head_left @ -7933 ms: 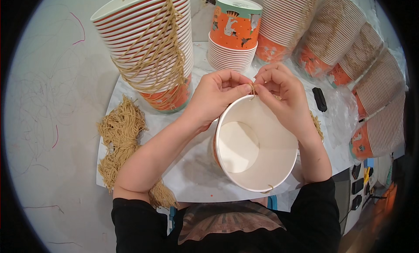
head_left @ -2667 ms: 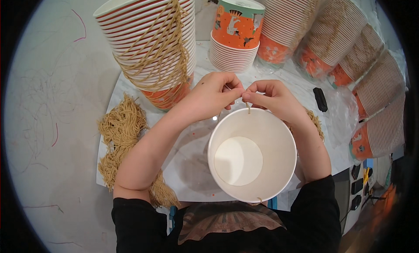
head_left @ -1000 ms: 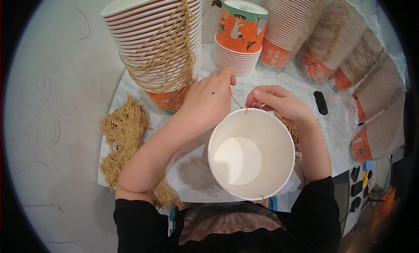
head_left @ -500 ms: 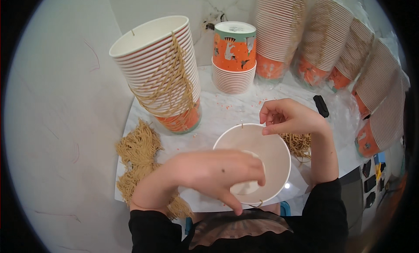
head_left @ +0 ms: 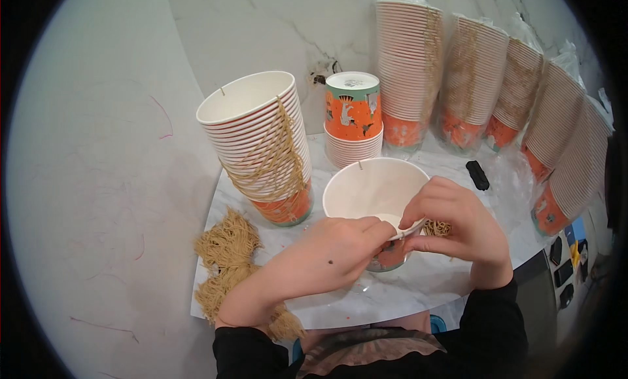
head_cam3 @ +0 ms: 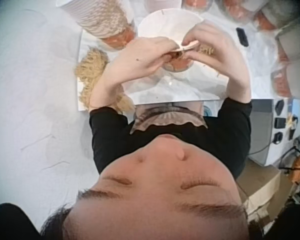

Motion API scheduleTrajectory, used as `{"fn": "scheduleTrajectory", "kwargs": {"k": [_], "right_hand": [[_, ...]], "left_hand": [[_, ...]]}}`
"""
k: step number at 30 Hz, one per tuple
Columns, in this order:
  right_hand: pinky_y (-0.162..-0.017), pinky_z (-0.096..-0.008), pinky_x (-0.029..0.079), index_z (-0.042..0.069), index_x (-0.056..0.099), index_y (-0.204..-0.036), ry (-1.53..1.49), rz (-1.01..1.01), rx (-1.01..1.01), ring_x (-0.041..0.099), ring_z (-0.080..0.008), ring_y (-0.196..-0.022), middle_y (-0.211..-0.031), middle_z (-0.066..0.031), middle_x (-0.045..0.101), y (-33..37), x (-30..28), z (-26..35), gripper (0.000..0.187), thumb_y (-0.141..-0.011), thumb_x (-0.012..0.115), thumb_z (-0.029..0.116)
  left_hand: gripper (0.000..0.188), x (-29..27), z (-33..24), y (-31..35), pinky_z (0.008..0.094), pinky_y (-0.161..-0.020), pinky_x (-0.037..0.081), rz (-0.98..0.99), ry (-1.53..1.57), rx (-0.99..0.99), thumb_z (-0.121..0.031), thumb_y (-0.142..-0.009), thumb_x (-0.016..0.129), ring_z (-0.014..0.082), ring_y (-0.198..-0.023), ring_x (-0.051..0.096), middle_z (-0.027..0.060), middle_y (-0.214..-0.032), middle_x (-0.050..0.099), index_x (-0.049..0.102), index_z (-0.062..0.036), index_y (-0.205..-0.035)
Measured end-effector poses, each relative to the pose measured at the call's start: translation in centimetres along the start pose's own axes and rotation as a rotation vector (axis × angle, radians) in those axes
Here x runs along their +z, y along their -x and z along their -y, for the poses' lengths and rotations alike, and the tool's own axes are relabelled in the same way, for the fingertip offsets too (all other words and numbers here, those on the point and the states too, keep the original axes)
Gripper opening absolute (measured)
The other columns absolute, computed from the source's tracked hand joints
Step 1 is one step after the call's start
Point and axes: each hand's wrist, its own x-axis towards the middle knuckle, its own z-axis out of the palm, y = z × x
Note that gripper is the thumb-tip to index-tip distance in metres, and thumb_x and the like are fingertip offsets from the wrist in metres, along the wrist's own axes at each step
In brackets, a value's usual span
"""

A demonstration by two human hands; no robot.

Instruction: Assembling paper buckets by threading and knotting string handles.

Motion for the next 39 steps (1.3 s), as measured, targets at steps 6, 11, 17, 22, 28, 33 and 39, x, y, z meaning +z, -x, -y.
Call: {"fn": "scheduleTrajectory", "kwargs": {"k": [6,11,17,22,28,33,39], "right_hand": [[-0.075,-0.036,0.053,0.01,0.074,-0.103,0.405,-0.261,-0.132,0.061,-0.0246,-0.087,-0.086,-0.003,0.063,-1.1,0.0,3.6,0.028,-0.075,0.075,0.008],[-0.079,-0.0353,0.049,0.002,0.07,-0.103,0.574,-0.558,-0.377,0.061,-0.0253,-0.087,-0.092,-0.0088,0.064,-5.7,-4.5,4.7,0.024,-0.08,0.067,-0.003],[-0.098,-0.0314,0.051,-0.002,0.063,-0.116,0.212,-0.639,-0.567,0.065,-0.0143,-0.103,-0.108,-0.0074,0.067,-16.1,-4.6,2.9,0.018,-0.098,0.062,0.0],[-0.081,-0.0402,0.051,0.005,0.062,-0.11,0.164,-0.647,-0.64,0.063,-0.0314,-0.092,-0.096,-0.0122,0.067,-22.3,-2.2,0.9,0.014,-0.096,0.06,0.003],[-0.089,-0.0345,0.051,0.002,0.062,-0.116,0.189,-0.482,-0.546,0.063,-0.0232,-0.1,-0.108,-0.0096,0.065,-24.1,-1.3,-1.2,0.02,-0.097,0.059,-0.002],[-0.087,-0.0394,0.052,0.005,0.063,-0.112,0.069,-0.462,-0.524,0.064,-0.0306,-0.096,-0.1,-0.0113,0.068,-24.3,-0.3,-2.3,0.018,-0.094,0.059,0.001],[-0.087,-0.0413,0.052,0.006,0.066,-0.107,0.134,-0.472,-0.48,0.065,-0.0323,-0.097,-0.099,-0.0124,0.069,-23.5,0.4,-0.9,0.018,-0.089,0.062,0.005]], "left_hand": [[0.027,-2.1,-1.5,0.7,0.0387,-0.079,0.057,-0.477,-0.265,0.198,-0.001,-0.079,0.078,0.0314,-0.09,0.069,0.0089,-0.1,0.071,0.07,-0.0063,-0.105],[0.063,-4.4,-0.3,1.7,0.0447,-0.113,0.039,-0.986,-0.3,0.27,0.001,-0.079,0.077,0.0352,-0.136,0.047,0.0197,-0.145,0.047,0.053,-0.0033,-0.137],[0.062,-8.0,2.4,3.2,0.0426,-0.12,0.03,-1.287,0.296,0.027,-0.008,-0.097,0.067,0.0281,-0.142,0.042,0.0181,-0.153,0.042,0.036,0.0004,-0.149],[0.055,-9.2,5.8,3.4,0.0397,-0.12,0.032,-1.287,0.353,-0.021,-0.009,-0.103,0.057,0.0265,-0.145,0.041,0.0165,-0.154,0.044,0.037,0.0001,-0.153],[0.053,-9.5,8.2,3.6,0.0397,-0.118,0.034,-1.305,0.268,-0.11,-0.007,-0.102,0.057,0.0265,-0.143,0.042,0.0168,-0.155,0.042,0.04,0.0004,-0.151],[0.055,-9.9,8.6,3.5,0.0421,-0.112,0.042,-1.299,0.322,-0.092,-0.004,-0.098,0.061,0.0281,-0.14,0.045,0.0182,-0.154,0.043,0.043,-0.0013,-0.15],[0.041,-8.9,9.3,2.6,0.0431,-0.104,0.047,-1.322,-0.279,-0.11,-0.013,-0.078,0.086,0.0318,-0.131,0.052,0.0168,-0.143,0.048,0.068,-0.0054,-0.114]]}}
